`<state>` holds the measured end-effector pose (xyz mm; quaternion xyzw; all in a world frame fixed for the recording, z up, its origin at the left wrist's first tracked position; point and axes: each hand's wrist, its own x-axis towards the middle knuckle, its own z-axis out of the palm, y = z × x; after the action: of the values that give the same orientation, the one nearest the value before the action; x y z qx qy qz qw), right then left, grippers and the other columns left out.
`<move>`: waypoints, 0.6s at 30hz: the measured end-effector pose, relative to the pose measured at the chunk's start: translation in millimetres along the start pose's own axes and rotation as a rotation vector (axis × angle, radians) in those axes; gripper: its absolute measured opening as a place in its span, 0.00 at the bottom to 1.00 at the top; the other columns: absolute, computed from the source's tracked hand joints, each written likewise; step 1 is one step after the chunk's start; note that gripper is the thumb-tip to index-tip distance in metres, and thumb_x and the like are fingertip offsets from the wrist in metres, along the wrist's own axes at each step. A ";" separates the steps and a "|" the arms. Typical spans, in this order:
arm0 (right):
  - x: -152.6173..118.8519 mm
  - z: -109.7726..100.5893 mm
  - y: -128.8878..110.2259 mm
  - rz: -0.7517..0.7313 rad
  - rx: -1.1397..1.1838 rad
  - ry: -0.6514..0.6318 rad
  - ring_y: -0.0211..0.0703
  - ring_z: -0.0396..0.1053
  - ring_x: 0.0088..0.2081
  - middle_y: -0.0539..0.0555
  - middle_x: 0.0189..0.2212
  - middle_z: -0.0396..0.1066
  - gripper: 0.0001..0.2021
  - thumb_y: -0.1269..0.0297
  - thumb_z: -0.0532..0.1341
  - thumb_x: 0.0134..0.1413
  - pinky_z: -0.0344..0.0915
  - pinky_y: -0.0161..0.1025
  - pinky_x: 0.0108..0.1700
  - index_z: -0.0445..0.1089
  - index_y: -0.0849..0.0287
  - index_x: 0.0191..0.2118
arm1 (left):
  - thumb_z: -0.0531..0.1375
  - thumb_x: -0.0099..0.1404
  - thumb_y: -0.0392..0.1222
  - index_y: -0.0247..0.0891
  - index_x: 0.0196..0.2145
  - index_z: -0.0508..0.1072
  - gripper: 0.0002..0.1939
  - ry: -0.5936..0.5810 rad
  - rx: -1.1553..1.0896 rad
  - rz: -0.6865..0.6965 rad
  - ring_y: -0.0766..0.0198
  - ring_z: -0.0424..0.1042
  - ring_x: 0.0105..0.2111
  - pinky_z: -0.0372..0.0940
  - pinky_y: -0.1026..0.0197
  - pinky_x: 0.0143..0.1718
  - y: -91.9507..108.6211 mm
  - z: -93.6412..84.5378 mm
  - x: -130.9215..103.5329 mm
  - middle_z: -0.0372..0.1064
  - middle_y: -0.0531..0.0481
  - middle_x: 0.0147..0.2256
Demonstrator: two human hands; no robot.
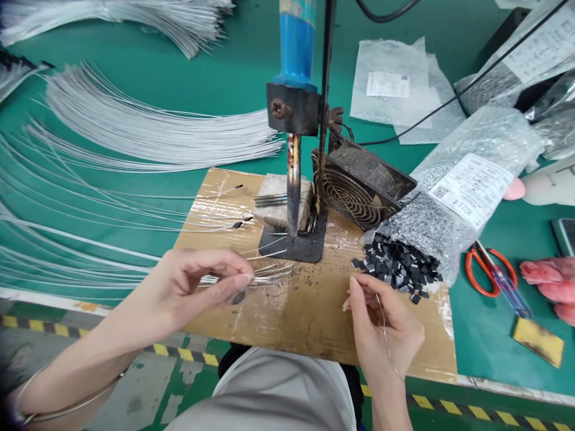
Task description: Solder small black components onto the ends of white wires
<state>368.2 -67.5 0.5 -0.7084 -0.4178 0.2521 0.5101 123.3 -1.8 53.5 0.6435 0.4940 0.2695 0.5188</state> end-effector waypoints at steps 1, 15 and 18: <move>0.0 0.9 -0.2 -0.003 0.004 -0.005 0.36 0.72 0.22 0.49 0.23 0.76 0.07 0.61 0.71 0.54 0.72 0.32 0.25 0.81 0.57 0.37 | 0.61 0.66 0.39 0.39 0.29 0.77 0.09 0.001 0.000 -0.001 0.69 0.65 0.19 0.61 0.67 0.19 0.5 0.9 0.1 0.70 0.54 0.20; -3.0 14.2 -13.4 -0.013 0.041 -0.086 0.34 0.72 0.23 0.48 0.24 0.76 0.05 0.63 0.69 0.57 0.73 0.31 0.28 0.81 0.56 0.38 | 0.65 0.60 0.41 0.38 0.28 0.79 0.06 0.096 -0.129 -0.110 0.70 0.57 0.17 0.50 0.68 0.16 -0.4 15.4 9.1 0.69 0.53 0.20; -5.1 19.1 -23.4 0.049 0.078 -0.063 0.34 0.72 0.23 0.47 0.23 0.75 0.04 0.63 0.69 0.57 0.72 0.30 0.28 0.81 0.54 0.37 | 0.64 0.61 0.41 0.37 0.27 0.78 0.07 0.103 -0.101 -0.130 0.71 0.56 0.18 0.50 0.68 0.17 4.1 16.8 11.1 0.69 0.53 0.20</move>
<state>342.7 -59.0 15.3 -0.6895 -0.4062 0.3028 0.5176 143.3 1.7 50.2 0.5683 0.5465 0.2924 0.5411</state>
